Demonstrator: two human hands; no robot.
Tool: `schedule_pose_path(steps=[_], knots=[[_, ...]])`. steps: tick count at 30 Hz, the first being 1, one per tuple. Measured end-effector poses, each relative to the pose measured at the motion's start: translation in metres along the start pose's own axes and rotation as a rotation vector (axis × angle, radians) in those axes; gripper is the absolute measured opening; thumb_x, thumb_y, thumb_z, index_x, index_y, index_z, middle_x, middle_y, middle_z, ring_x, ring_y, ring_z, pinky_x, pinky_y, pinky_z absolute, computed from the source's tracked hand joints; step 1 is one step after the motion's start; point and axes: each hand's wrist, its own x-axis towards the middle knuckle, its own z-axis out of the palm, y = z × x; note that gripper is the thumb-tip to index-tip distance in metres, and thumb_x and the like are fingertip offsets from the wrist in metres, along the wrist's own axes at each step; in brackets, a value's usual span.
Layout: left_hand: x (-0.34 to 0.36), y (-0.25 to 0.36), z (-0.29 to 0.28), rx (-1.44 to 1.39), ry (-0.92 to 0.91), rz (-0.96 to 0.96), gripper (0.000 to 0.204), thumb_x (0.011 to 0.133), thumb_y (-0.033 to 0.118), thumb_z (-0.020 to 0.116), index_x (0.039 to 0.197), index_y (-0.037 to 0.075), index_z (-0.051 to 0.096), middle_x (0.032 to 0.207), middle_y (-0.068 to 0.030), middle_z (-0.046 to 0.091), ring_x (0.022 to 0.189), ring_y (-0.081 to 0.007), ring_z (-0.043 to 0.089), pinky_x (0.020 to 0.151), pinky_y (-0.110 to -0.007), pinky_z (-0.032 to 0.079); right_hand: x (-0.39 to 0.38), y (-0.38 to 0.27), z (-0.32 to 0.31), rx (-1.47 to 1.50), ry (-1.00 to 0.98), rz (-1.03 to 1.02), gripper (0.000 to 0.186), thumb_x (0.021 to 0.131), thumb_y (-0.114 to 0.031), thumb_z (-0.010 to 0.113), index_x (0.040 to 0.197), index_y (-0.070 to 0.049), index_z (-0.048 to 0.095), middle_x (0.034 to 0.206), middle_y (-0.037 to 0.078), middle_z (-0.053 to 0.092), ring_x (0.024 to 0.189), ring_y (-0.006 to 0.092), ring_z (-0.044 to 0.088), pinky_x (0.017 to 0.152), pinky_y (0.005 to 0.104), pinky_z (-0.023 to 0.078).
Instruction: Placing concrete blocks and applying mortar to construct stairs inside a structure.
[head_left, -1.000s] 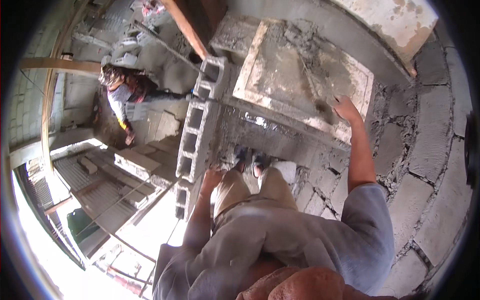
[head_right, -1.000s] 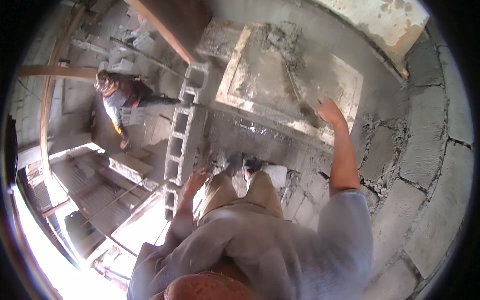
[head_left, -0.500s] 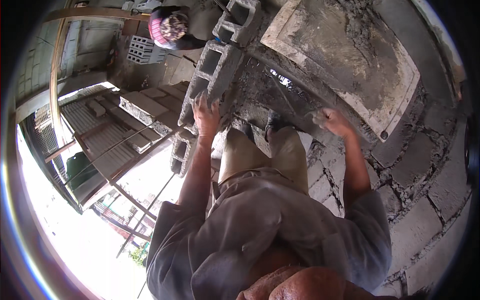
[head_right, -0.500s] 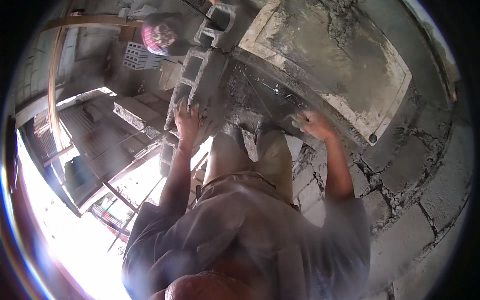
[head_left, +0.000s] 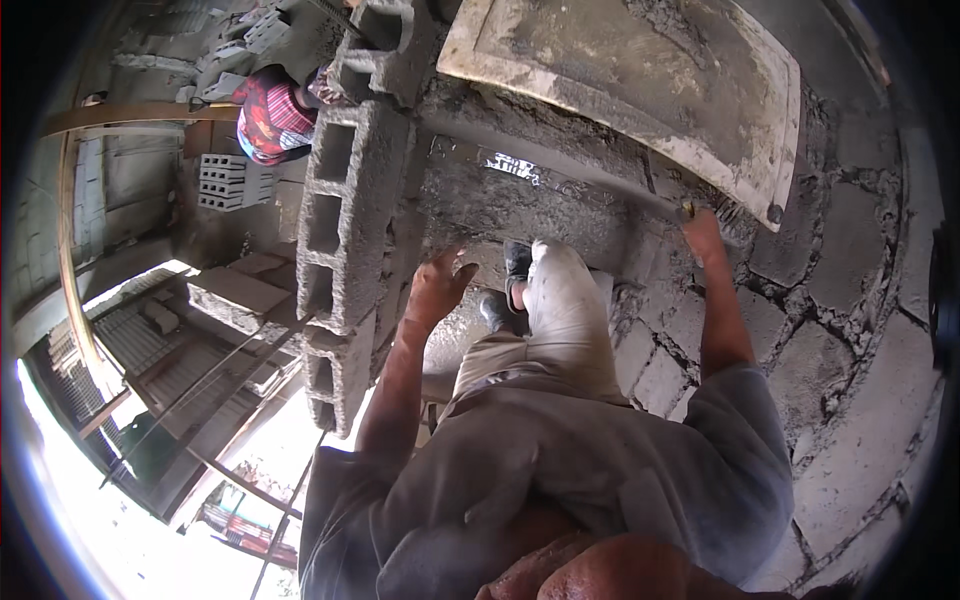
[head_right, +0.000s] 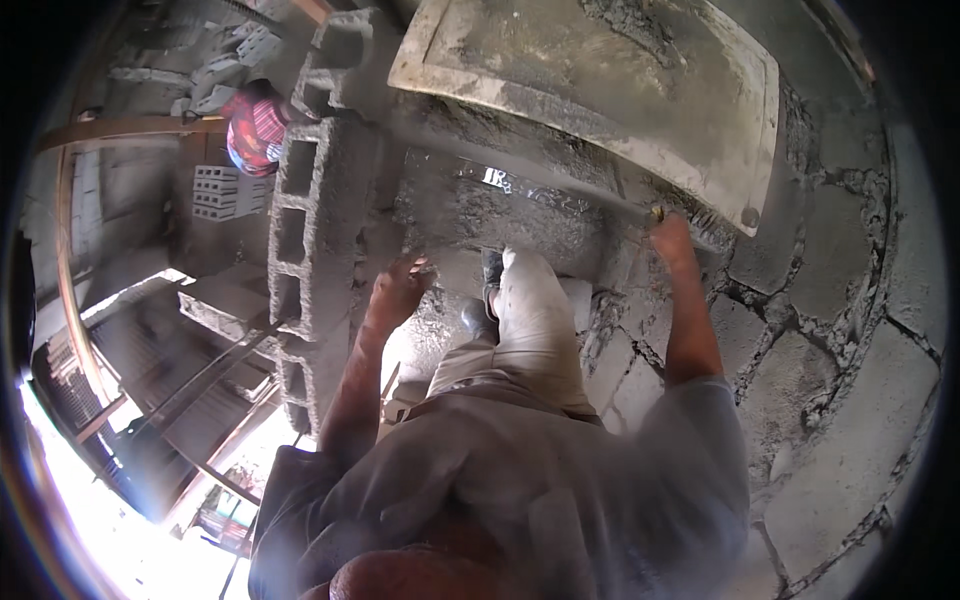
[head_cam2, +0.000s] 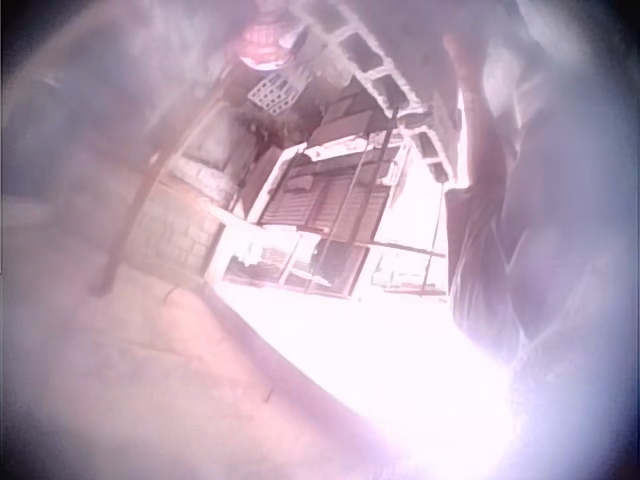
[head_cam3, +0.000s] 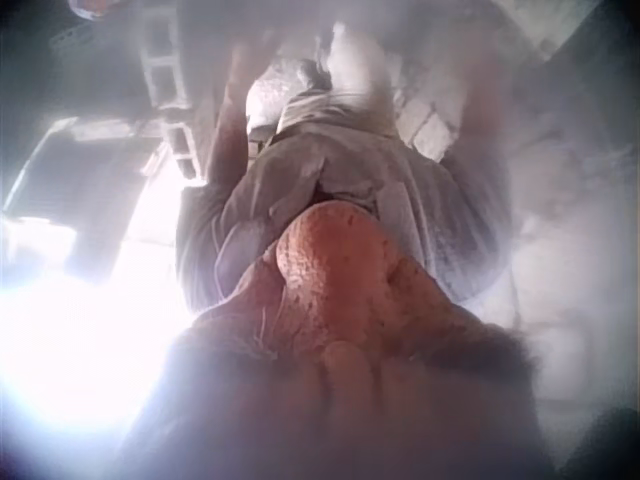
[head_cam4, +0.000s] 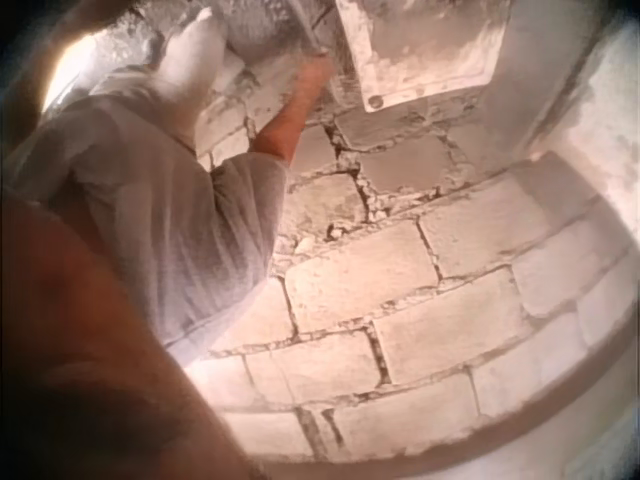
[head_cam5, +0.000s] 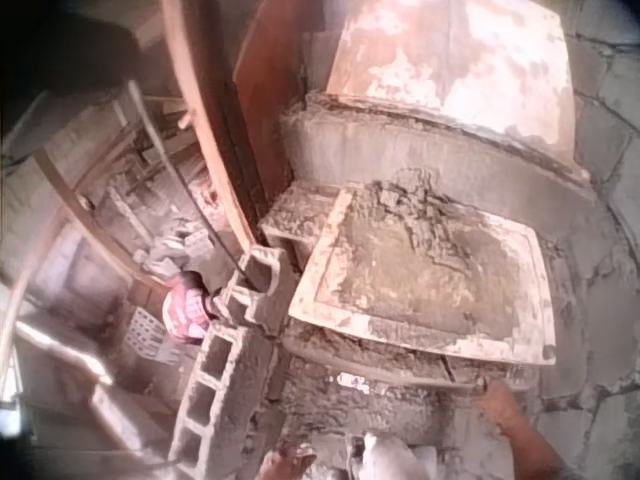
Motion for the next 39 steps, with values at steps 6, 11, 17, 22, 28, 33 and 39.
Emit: schedule_pose_path(steps=[6, 11, 17, 22, 28, 33, 39], knots=[[-0.086, -0.070, 0.023, -0.006, 0.018, -0.139, 0.045, 0.085, 0.024, 0.066, 0.122, 0.000, 0.057, 0.112, -0.0233, 0.063, 0.106, -0.0380, 0.061, 0.089, -0.043, 0.049, -0.030, -0.036, 0.026, 0.368, -0.155, 0.178, 0.023, 0.085, -0.018, 0.055, 0.095, 0.001, 0.062, 0.089, 0.026, 0.065, 0.088, 0.0437, 0.062, 0.074, 0.0486, 0.048], [-0.186, -0.123, 0.031, 0.026, 0.018, -0.277, 0.046, 0.084, 0.018, 0.068, 0.123, -0.004, 0.056, 0.115, -0.0252, 0.062, 0.108, -0.0365, 0.061, 0.092, -0.041, 0.048, 0.008, -0.172, 0.052, 0.213, 0.003, -0.008, 0.027, 0.085, -0.023, 0.054, 0.090, 0.000, 0.065, 0.093, 0.026, 0.065, 0.091, 0.0420, 0.063, 0.076, 0.0484, 0.048], [-0.255, -0.151, 0.042, -0.097, 0.096, -0.563, 0.053, 0.083, 0.028, 0.068, 0.127, 0.002, 0.054, 0.114, -0.0213, 0.064, 0.106, -0.0358, 0.062, 0.090, -0.041, 0.049, 0.112, -0.245, 0.087, 0.531, -0.026, -0.053, 0.024, 0.083, -0.021, 0.056, 0.073, -0.002, 0.064, 0.073, 0.021, 0.065, 0.062, 0.0368, 0.063, 0.057, 0.0468, 0.049], [-0.291, -0.191, 0.067, -0.083, 0.097, -0.577, 0.056, 0.081, 0.023, 0.071, 0.128, -0.002, 0.052, 0.113, -0.0212, 0.065, 0.101, -0.0296, 0.065, 0.085, -0.039, 0.052, 0.078, -0.245, 0.089, 1.263, -0.083, 0.162, 0.019, 0.085, -0.018, 0.061, 0.071, -0.008, 0.051, 0.056, 0.003, 0.051, 0.040, 0.0155, 0.044, 0.036, 0.0344, 0.032], [-0.291, -0.178, 0.052, -0.142, 0.116, -0.657, 0.053, 0.083, 0.027, 0.067, 0.126, 0.001, 0.054, 0.112, -0.0229, 0.065, 0.104, -0.0334, 0.064, 0.088, -0.041, 0.050, 0.050, -0.247, 0.064, 1.051, -0.085, 0.132, 0.021, 0.087, -0.018, 0.060, 0.072, -0.009, 0.049, 0.056, 0.001, 0.048, 0.041, 0.0137, 0.045, 0.034, 0.0323, 0.030], [-0.286, -0.167, 0.039, -0.129, 0.169, -0.604, 0.054, 0.083, 0.028, 0.067, 0.128, 0.001, 0.053, 0.111, -0.0229, 0.065, 0.102, -0.0325, 0.065, 0.086, -0.039, 0.051, 0.023, -0.246, 0.049, 1.133, -0.101, 0.113, 0.020, 0.087, -0.017, 0.059, 0.072, -0.010, 0.049, 0.057, 0.001, 0.049, 0.042, 0.0124, 0.044, 0.033, 0.0306, 0.030], [-0.286, -0.176, 0.046, -0.124, 0.189, -0.554, 0.053, 0.083, 0.027, 0.068, 0.128, 0.001, 0.054, 0.108, -0.0215, 0.067, 0.099, -0.0324, 0.066, 0.085, -0.040, 0.052, 0.002, -0.237, 0.040, 1.085, -0.113, 0.036, 0.019, 0.087, -0.018, 0.062, 0.075, -0.011, 0.049, 0.059, 0.000, 0.049, 0.042, 0.0110, 0.044, 0.033, 0.0296, 0.030]])
